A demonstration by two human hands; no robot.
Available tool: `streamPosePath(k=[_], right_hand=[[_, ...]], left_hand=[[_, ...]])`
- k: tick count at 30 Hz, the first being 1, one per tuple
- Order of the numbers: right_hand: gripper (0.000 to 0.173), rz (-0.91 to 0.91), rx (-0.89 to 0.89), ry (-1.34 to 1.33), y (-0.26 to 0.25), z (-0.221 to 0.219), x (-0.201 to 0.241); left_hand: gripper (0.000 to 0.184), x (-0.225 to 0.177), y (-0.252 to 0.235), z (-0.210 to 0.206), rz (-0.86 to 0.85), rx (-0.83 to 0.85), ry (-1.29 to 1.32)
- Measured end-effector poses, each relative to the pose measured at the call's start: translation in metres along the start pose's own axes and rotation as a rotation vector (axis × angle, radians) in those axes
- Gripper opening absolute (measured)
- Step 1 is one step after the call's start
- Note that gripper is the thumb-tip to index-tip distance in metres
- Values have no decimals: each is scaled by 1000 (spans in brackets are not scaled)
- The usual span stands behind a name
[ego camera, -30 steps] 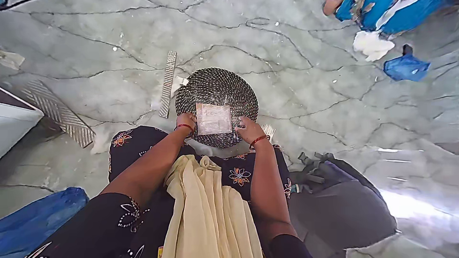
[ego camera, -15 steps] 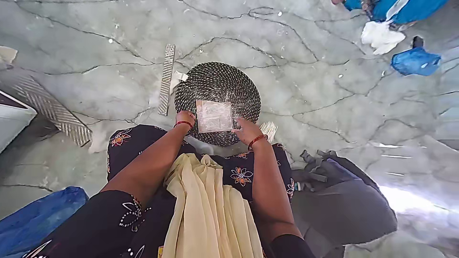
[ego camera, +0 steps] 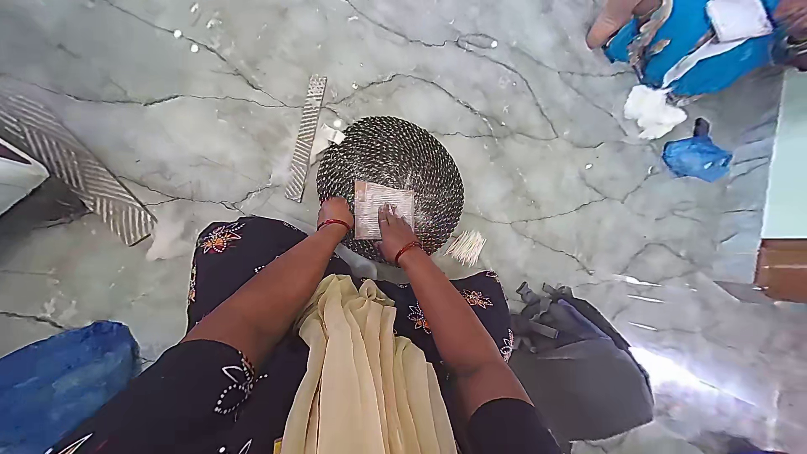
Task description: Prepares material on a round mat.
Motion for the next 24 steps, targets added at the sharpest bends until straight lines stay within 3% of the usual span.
streamPosePath(k=[4,9,18,24], right_hand=[[95,55,0,98,-12,-10,3],[79,80,-109,49,-19,-32,1],[65,-41,-81,56,-8,-38,20],[77,-174,-180,-179,13,-3,-15]], left_hand=[[32,-6,3,-3,-43,28,-96],[33,-9,6,-5,-56,17,-165],[32,-14,19,-12,-118,21,-345],[27,-13,20,-10,-181,10,-283]])
Point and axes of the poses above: each hand's wrist, its own y-axis away from the middle knuckle, its own z-axis out of the back of the hand, x = y × z, the point moved 7 cm from there along -y, towards the middle knuckle, and after that the axes turned 4 degrees about y, right-handed, at the moved point
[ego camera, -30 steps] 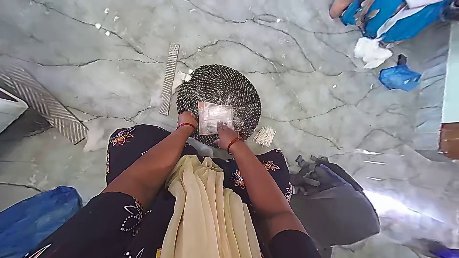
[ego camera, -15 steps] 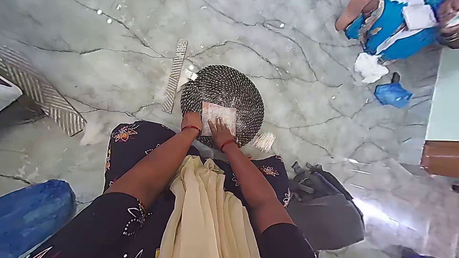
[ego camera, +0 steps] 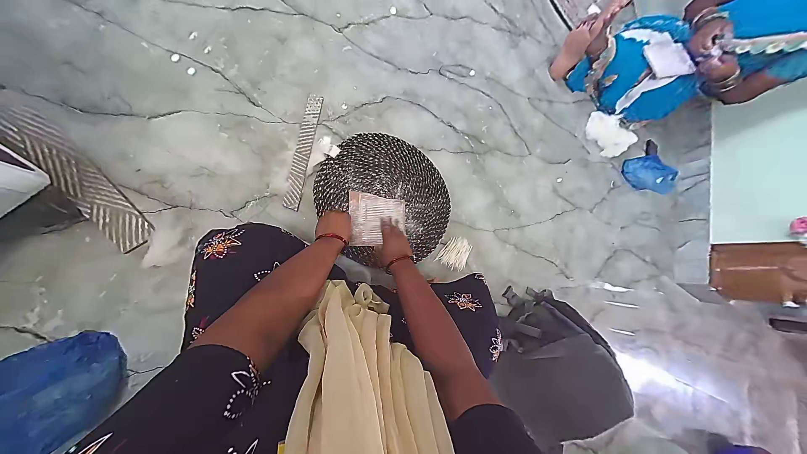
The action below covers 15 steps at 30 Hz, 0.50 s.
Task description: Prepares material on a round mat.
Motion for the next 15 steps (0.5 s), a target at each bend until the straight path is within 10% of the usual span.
streamPosePath(k=[8,15], right_hand=[[123,41,137,219,-25,12,-3],[113,107,168,302,-43,-4,12]], left_hand=[[28,-2,-14,6,-73,-102,23],[29,-2,-19,10,-125,-145,33]])
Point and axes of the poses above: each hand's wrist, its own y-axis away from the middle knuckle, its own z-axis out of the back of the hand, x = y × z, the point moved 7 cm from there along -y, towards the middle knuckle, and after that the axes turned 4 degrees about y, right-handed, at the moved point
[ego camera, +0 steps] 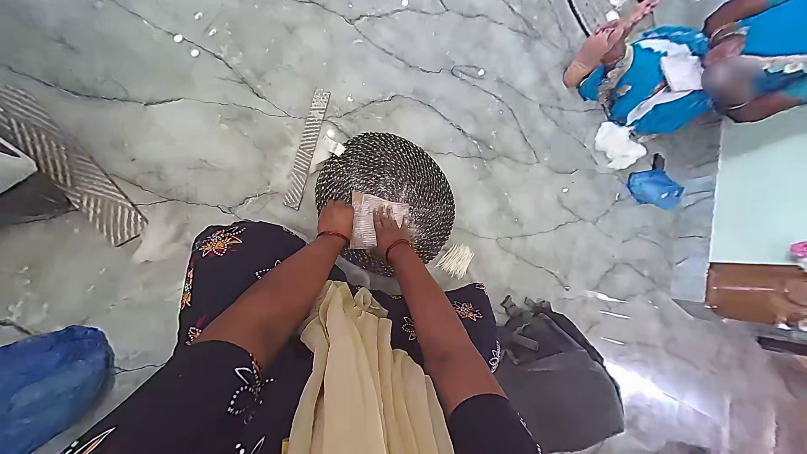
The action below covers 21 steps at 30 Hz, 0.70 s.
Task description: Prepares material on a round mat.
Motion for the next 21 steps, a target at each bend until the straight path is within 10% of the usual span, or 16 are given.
streamPosePath(k=[8,16,21], right_hand=[[59,-85,-121,-142,16,-32,8],[119,-118,-31,-126,24,2,-11],[101,-47,0,-80,3,-11,4]], left_hand=[[33,-7,3,-17,22,154,-74],[29,-3,8,-9,31,97,-43],[31,-4,3,-8,34,107,-40]])
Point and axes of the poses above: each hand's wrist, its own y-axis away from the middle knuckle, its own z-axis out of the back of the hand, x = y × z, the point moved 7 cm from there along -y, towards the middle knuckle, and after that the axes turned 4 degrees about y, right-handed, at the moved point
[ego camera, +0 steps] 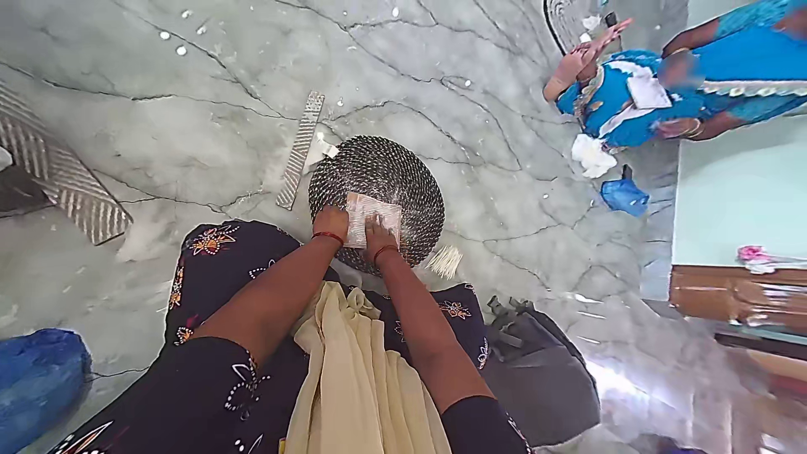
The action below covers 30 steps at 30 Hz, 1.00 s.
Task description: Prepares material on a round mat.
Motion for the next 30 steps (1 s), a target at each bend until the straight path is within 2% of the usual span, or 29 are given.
streamPosePath(k=[4,8,9,10,12,13,14,15,17,19,20,24,26,30], right_hand=[[65,-40,-56,-52,12,-24,16],[55,-67,-39,-103,31,-12,20],[55,-66,-75,-116,30,-8,16],[65,-72,-94,-122,27,-2,8],[95,-104,-66,-88,21,7,-6],[103,-106,-30,-74,20,10,-10],[103,-96,-5,-68,18,13,-11],[96,-82,5,-67,15,15,-13],[67,-82,-14,-83,7,17,-16],[43,-130,-127,-169,2,19,-25],[37,-168,-175,-219,1,20,-31],[34,-213,-241,-284,-5,24,-43],[29,-187,-210,-203,-4,28,-42],[30,-194,-116,-127,4,31,-43]], left_hand=[[29,3,7,-5,76,51,3],[26,-2,7,-4,46,40,-36],[27,0,8,-5,35,40,-35],[27,1,8,-4,25,37,-23],[28,3,9,-3,22,30,-2],[28,3,8,-3,22,24,5],[27,3,6,-3,19,13,4],[26,2,3,-2,19,0,4],[24,3,0,-2,28,-10,0],[25,3,-1,-2,39,5,2],[25,4,0,-2,41,13,4],[26,3,-1,-1,37,19,-6],[26,1,-2,1,10,6,-21],[30,-3,-1,6,-112,-91,40]])
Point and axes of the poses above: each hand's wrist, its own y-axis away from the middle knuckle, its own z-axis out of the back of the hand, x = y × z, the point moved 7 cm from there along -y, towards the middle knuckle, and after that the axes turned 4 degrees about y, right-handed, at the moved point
